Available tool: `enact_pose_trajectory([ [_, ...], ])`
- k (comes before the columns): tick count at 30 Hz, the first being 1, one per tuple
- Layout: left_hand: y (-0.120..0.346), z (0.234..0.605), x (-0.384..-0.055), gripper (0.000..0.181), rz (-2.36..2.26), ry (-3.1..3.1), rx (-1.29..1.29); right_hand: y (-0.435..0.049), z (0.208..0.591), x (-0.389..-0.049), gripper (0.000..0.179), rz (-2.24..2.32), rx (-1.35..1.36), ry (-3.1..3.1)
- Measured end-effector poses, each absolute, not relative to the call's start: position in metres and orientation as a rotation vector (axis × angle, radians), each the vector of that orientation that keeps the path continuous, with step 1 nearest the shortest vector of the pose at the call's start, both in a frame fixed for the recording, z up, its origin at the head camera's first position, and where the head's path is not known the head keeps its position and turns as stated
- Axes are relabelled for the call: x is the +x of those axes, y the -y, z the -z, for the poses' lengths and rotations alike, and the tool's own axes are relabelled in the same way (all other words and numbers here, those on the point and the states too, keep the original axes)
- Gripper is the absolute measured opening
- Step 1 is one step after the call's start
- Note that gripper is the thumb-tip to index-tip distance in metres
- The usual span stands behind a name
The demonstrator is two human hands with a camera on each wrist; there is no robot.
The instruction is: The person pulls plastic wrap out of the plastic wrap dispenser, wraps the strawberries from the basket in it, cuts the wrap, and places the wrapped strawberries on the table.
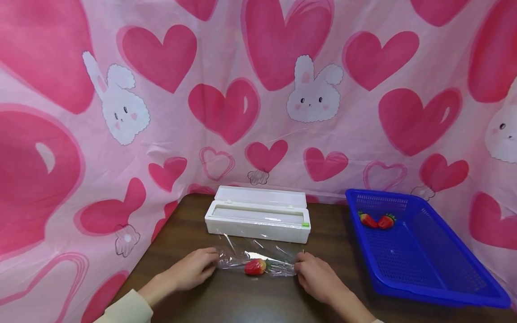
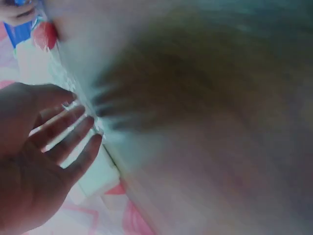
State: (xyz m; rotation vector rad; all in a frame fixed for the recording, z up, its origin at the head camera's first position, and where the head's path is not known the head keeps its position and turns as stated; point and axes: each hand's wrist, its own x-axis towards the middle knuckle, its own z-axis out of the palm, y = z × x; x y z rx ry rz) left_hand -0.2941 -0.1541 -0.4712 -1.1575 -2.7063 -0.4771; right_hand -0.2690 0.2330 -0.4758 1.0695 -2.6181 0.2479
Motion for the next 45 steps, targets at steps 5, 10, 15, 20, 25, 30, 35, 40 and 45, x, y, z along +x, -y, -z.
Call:
enact_pose_trajectory([
  [5,0.165,0.473,-0.290,0.011,0.627,2.693,-1.185,-0.236,0.478,-0.264,0.023,-0.361,1.092,2.610],
  [10,0.170,0.471,-0.289,0.009,0.723,2.734,-1.180,-0.238,0.478,-0.262,0.025,-0.434,1.112,2.586],
  [15,0.173,0.470,-0.292,0.010,0.807,2.729,-1.173,-0.240,0.475,-0.266,0.021,-0.565,1.125,2.614],
  [20,0.174,0.470,-0.299,0.011,0.881,2.699,-1.174,-0.242,0.470,-0.276,0.014,-0.800,1.101,2.690],
  [25,0.172,0.468,-0.310,0.010,0.956,2.749,-1.120,-0.242,0.468,-0.286,0.012,-1.034,1.041,2.728],
  [30,0.167,0.465,-0.321,0.009,0.964,2.788,-1.080,-0.239,0.469,-0.300,0.009,-1.134,0.959,2.777],
  [35,0.161,0.465,-0.330,0.009,0.914,2.775,-1.062,-0.235,0.474,-0.314,0.007,-1.190,0.790,2.842],
  [40,0.156,0.468,-0.342,0.007,0.825,2.779,-1.020,-0.231,0.473,-0.322,0.008,-1.181,0.627,2.874],
  [45,0.154,0.469,-0.347,0.006,0.759,2.791,-0.942,-0.223,0.472,-0.324,0.008,-1.063,0.485,2.860],
])
